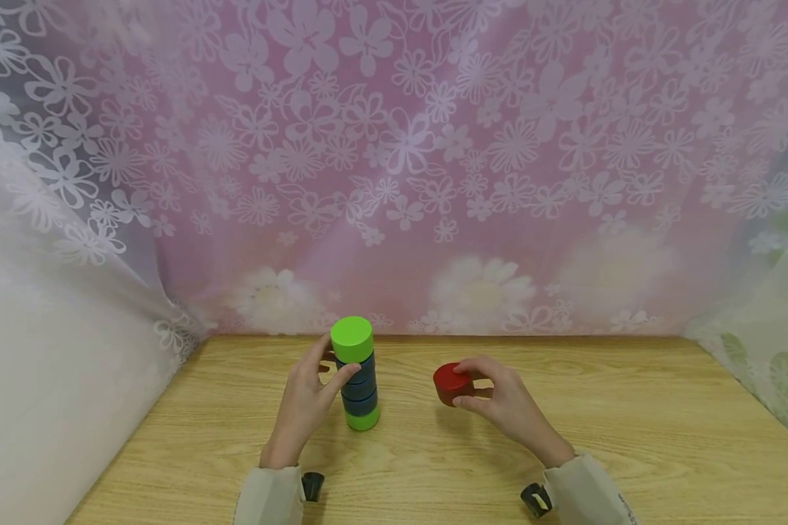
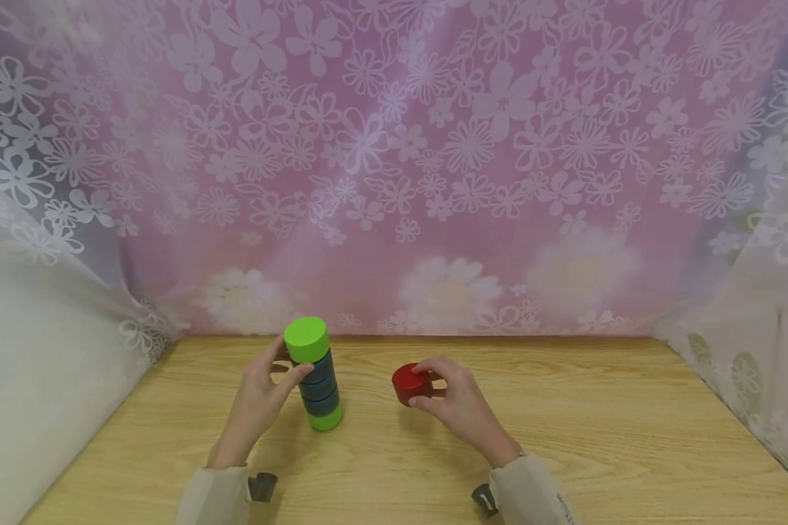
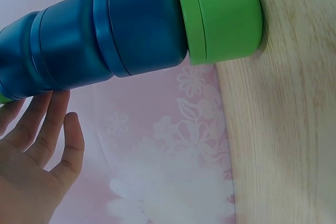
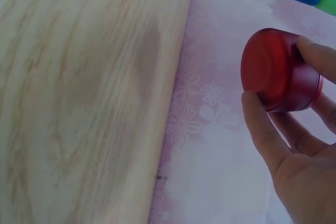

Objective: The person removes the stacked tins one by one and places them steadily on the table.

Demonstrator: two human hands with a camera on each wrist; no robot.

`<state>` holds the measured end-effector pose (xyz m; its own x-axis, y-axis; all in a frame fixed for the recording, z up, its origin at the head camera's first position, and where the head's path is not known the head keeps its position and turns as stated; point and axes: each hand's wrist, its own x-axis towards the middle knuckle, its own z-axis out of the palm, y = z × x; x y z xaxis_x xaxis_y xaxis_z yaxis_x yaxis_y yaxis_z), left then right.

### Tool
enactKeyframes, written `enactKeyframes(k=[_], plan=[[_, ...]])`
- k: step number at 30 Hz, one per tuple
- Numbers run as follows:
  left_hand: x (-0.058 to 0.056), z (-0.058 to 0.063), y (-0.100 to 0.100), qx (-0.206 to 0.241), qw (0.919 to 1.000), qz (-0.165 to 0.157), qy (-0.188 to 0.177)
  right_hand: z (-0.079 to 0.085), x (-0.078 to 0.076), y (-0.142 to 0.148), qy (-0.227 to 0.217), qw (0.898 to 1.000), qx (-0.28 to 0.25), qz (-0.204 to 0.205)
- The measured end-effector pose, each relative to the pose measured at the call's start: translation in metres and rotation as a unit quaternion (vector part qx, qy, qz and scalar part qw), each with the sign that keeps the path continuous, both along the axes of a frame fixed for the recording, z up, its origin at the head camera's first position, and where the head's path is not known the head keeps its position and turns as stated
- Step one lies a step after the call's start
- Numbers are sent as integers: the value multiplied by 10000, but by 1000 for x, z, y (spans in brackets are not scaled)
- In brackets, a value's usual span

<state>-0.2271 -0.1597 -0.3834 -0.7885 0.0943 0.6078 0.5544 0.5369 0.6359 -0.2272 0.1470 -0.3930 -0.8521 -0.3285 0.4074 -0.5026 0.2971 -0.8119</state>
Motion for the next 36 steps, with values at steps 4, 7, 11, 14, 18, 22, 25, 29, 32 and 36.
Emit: enactKeyframes(k=[4,7,11,14,18,22,25,29,32,36], plan=[[0,-1,0,14,10000,-36,13,-3,-1,1,-15,10000,56,16],[-1,-1,0,6,10000,-39,20,-4,-2,2,24,9999,128,0],[-1,0,0,4,10000,-19,36,-6,-2,3,-36,9998,195,-38],[-1,0,1,8,10000,-24,45,-7,-2,4,-126,9996,227,-73],[-1,0,1,6,10000,-31,40,-11,-3,5,-222,9994,221,-112],[0,0,1,5,10000,-12,28,-16,-5,7,-316,9992,182,-141],[0,0,1,-9,10000,3,17,-19,-7,8,-387,9988,224,-189],[1,0,0,-19,10000,5,3,-23,-8,10,-493,9972,467,-298],[0,0,0,-18,10000,6,-6,-24,-10,12,-559,9959,637,-324],[1,0,0,-10,10000,4,-22,-26,-12,13,-579,9952,760,-214]])
